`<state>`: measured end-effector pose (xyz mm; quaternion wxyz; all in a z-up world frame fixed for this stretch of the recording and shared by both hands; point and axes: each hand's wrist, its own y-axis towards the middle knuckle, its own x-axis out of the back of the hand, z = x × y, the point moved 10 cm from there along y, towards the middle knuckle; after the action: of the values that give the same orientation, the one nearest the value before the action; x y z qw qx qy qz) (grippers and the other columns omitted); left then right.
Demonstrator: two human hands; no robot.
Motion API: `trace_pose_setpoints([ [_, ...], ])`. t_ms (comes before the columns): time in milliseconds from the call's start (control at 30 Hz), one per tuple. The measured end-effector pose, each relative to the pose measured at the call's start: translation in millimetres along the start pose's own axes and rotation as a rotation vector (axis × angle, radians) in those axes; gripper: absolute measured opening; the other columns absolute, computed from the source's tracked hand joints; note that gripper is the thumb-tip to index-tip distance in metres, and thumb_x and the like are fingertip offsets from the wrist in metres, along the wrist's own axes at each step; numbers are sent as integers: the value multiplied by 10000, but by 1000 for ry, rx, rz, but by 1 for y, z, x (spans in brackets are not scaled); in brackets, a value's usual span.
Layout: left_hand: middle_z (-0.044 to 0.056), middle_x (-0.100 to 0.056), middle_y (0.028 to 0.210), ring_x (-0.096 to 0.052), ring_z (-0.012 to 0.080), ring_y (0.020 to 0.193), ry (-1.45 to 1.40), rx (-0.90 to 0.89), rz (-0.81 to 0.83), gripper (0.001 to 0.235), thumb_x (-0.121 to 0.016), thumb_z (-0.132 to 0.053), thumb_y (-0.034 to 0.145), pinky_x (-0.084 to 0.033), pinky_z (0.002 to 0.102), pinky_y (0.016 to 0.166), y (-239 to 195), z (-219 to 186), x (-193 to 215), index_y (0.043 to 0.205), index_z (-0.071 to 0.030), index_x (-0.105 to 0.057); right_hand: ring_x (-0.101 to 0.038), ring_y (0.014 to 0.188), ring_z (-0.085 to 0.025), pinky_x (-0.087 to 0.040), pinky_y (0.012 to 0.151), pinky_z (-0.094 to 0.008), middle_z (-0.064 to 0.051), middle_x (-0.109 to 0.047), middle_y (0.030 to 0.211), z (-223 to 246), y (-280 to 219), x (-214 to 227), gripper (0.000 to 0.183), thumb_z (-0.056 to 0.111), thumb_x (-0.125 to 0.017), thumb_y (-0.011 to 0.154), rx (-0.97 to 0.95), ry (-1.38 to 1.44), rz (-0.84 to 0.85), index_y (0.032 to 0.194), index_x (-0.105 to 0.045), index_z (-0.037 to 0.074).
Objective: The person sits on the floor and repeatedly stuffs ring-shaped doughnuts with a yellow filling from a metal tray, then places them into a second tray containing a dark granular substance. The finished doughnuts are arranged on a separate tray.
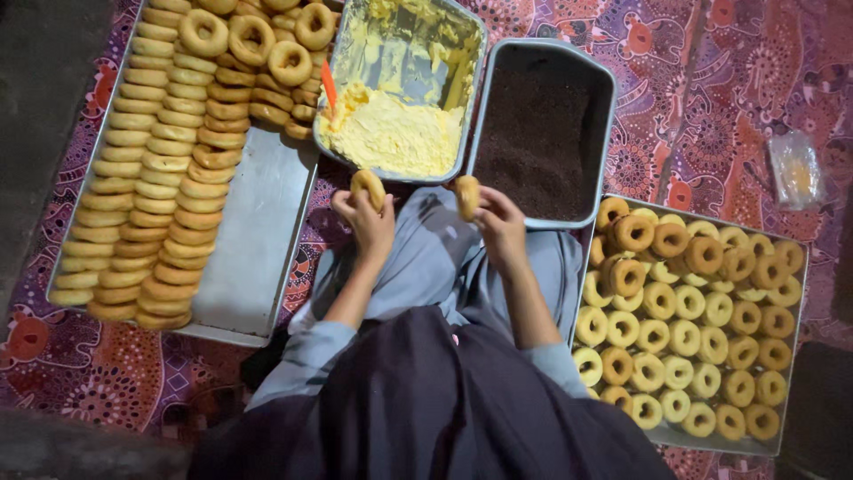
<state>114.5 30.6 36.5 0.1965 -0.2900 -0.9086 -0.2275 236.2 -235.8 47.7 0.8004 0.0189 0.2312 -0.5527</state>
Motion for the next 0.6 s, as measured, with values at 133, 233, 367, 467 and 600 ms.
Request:
trace_pose_setpoints([
  [133,257,-429,1286,-419,446,1200,246,-18,15,480,-837,-296,832,-396,535,1024,-2,-30,-13,1058,6,-541,-633,934,-150,-499,722,-262,-94,-668,1120,34,-44,64,440,-55,-648,891,78,144,-205,1329,-614,-38],
  [233,251,-449,1282,-421,448,1191,335,-38,57,477,-831,-320,826,-383,560,999,-11,-53,-32,1052,-10,-547,-651,980,-162,-549,789,-289,-86,-654,1132,52,-71,98,427,-37,-647,908,95,160,-288,1332,-601,-23],
  [367,222,-473,1282,-425,443,1186,359,-28,199,473,-803,-369,816,-363,591,946,-29,-74,-75,1071,-39,-580,-672,1019,-180,-593,856,-325,-86,-660,1151,63,-90,127,439,-24,-640,892,116,180,-363,1327,-587,-4],
  [467,203,-468,1289,-443,413,1217,86,-106,241,442,-735,-369,925,-377,572,1039,-41,-88,-96,1154,-36,-557,-671,990,-172,-570,804,-304,-91,-676,1150,56,-78,125,452,-37,-621,881,111,208,-325,1329,-585,7],
  [600,167,-487,1389,-501,357,1293,-423,55,209,514,-614,-435,1023,-418,533,1121,-49,-56,-91,1336,-34,-539,-631,951,-162,-526,801,-279,-94,-666,1134,39,-24,84,437,-80,-686,905,199,3,-240,1332,-622,-20],
])
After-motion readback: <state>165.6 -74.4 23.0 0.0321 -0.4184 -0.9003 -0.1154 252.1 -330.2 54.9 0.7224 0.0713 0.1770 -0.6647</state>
